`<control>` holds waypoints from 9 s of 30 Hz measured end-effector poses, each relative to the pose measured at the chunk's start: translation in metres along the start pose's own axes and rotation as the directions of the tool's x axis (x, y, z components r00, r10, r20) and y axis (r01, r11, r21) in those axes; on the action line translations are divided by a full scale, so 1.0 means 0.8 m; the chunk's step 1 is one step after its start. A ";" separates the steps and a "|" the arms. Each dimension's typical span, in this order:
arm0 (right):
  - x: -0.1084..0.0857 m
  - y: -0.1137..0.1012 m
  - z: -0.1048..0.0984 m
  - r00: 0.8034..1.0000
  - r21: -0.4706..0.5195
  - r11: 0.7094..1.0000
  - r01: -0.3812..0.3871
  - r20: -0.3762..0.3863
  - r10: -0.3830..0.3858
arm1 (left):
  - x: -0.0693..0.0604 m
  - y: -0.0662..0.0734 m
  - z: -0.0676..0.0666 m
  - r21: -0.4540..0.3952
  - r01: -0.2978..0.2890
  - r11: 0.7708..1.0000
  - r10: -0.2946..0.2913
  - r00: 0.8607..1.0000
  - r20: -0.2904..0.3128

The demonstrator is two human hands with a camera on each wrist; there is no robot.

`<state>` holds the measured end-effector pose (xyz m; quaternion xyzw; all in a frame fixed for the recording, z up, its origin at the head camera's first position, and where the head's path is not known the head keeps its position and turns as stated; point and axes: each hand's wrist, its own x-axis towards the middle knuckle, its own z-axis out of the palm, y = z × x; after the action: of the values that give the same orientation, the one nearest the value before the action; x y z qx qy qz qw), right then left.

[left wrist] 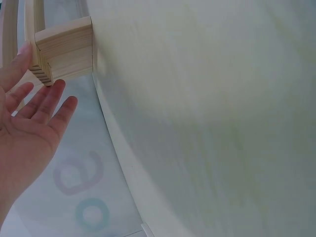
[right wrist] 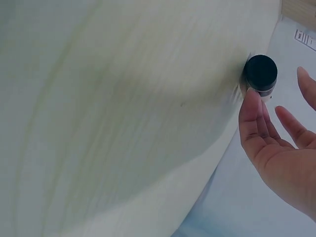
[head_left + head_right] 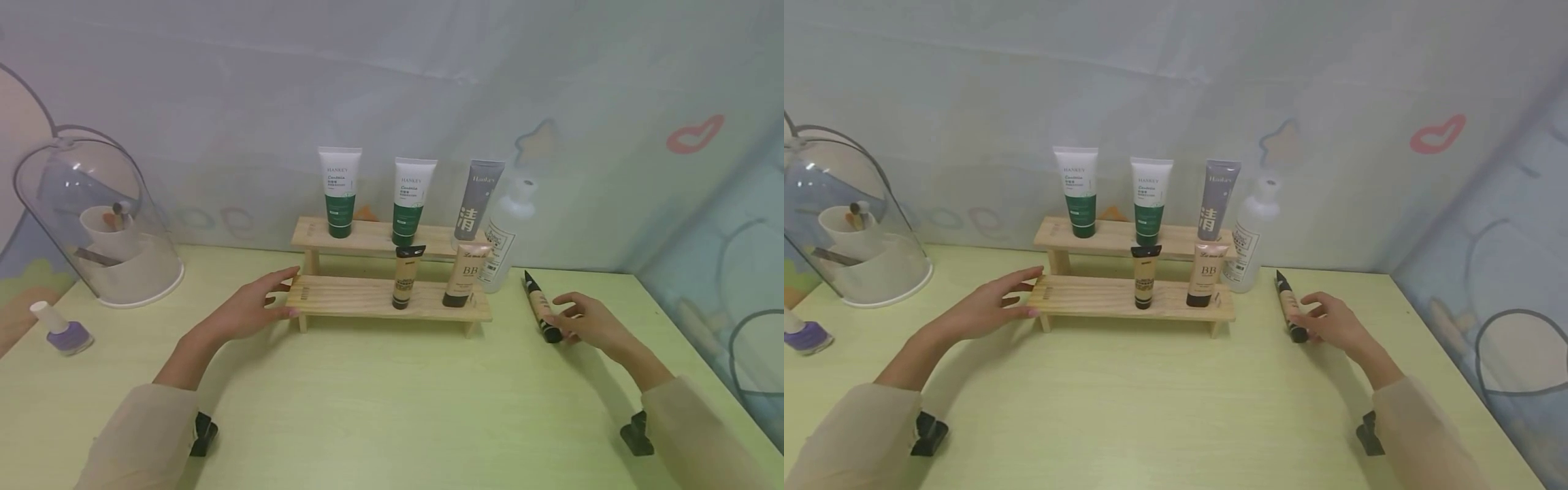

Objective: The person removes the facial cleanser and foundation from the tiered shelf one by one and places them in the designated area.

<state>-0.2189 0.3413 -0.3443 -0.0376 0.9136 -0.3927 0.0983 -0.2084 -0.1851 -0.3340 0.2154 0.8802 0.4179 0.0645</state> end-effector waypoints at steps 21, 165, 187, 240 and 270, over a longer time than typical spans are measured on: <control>-0.027 -0.037 -0.006 0.985 -0.054 0.983 0.174 -0.011 -0.174 | 0.000 0.001 0.001 0.021 0.005 1.000 -0.005 1.000 0.001; -0.044 -0.007 -0.018 0.975 0.005 0.993 0.114 -0.190 -0.111 | -0.003 0.003 0.002 0.003 -0.002 1.000 0.002 1.000 -0.004; -0.011 0.034 -0.022 0.996 0.102 0.995 -0.014 -0.090 0.024 | -0.002 0.002 0.001 0.019 0.006 1.000 -0.006 1.000 -0.004; -0.022 0.019 -0.028 0.998 -0.022 1.000 0.017 -0.065 -0.018 | -0.003 0.004 0.001 0.031 -0.001 1.000 0.001 1.000 -0.007; -0.011 -0.106 0.040 0.958 0.006 0.960 0.281 0.055 -0.281 | -0.002 0.004 0.002 0.060 -0.001 0.998 0.001 1.000 -0.010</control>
<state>-0.2043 0.2617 -0.3033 -0.1778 0.8964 -0.4005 0.0668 -0.2059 -0.1830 -0.3328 0.2155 0.8927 0.3923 0.0532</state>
